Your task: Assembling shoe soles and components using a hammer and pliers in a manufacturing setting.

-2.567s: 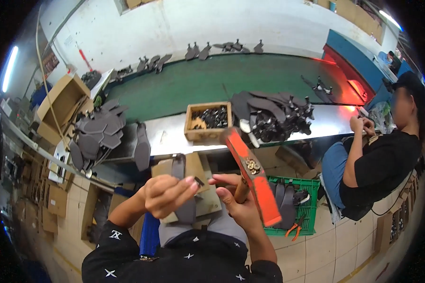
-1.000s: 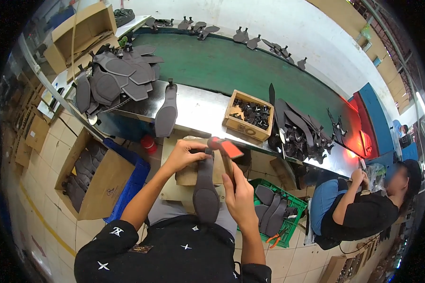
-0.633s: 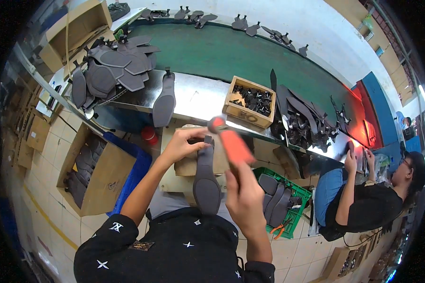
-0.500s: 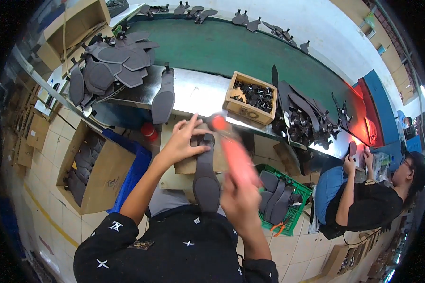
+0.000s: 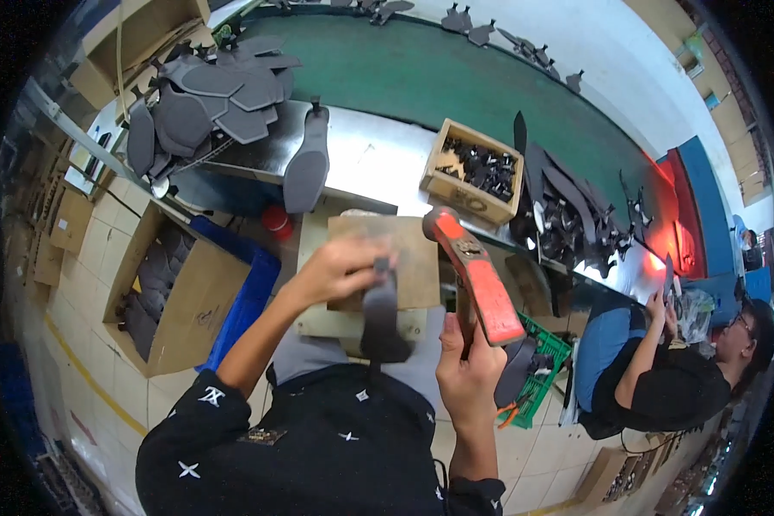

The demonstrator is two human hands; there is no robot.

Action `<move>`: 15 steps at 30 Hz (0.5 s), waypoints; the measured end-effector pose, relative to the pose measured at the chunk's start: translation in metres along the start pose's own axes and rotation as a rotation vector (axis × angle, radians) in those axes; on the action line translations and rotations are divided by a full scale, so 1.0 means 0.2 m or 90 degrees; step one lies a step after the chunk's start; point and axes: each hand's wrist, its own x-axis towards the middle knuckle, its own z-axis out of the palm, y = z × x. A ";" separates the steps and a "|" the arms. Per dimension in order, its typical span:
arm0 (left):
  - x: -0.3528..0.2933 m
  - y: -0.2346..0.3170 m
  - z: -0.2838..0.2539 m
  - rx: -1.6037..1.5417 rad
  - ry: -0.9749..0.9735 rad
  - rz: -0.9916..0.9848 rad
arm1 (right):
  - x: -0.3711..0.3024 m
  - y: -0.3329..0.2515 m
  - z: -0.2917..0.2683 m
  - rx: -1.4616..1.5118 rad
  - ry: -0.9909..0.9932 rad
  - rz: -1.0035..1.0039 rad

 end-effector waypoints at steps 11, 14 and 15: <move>-0.32 0.55 -0.11 -0.515 -0.157 -0.061 | 0.18 0.03 0.01 -0.207 -0.257 -0.372; -0.34 0.55 -0.13 -0.555 -0.221 -0.054 | 0.16 -0.07 -0.04 0.230 -0.544 -0.337; -0.34 0.55 -0.13 -0.566 -0.271 -0.046 | 0.17 -0.09 -0.04 0.223 -0.554 -0.330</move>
